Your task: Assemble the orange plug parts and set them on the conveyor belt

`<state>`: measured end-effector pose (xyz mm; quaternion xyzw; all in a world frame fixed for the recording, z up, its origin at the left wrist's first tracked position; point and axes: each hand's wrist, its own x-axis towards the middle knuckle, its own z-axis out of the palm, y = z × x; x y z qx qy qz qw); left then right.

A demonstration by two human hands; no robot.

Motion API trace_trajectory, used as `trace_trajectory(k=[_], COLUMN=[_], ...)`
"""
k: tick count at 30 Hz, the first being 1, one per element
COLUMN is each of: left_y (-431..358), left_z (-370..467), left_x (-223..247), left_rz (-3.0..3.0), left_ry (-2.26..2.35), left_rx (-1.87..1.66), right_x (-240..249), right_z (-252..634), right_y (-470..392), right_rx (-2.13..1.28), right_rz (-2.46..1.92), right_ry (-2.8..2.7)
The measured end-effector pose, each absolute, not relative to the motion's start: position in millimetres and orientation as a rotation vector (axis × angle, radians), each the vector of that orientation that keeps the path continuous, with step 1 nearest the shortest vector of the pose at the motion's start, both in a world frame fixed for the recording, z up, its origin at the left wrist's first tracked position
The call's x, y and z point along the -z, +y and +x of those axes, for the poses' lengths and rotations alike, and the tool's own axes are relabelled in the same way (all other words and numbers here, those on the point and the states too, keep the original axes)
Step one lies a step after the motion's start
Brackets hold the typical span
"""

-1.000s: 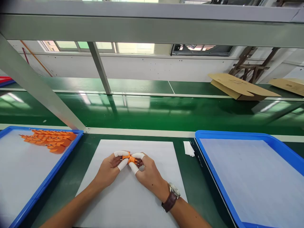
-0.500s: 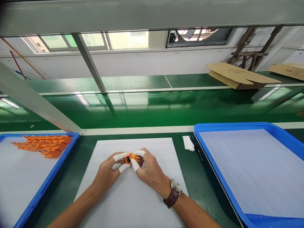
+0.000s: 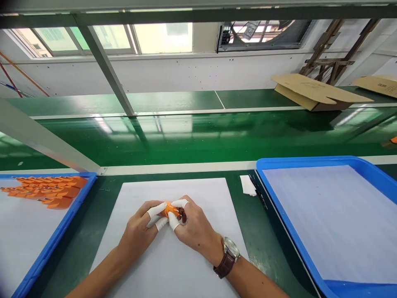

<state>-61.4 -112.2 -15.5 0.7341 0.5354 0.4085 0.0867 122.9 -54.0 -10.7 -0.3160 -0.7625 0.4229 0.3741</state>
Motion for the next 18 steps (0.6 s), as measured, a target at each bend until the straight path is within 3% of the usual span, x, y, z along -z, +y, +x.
trace_trajectory(k=[18], left_y=[-107.9], left_z=[-53.9], left_x=[20.9], left_rz=[2.345], left_ry=[1.644], left_rx=[-1.307], right_x=[8.0], right_z=[122.7], right_y=[-47.2], right_rx=[-1.361], right_rz=[-0.874], right_ry=[-1.86])
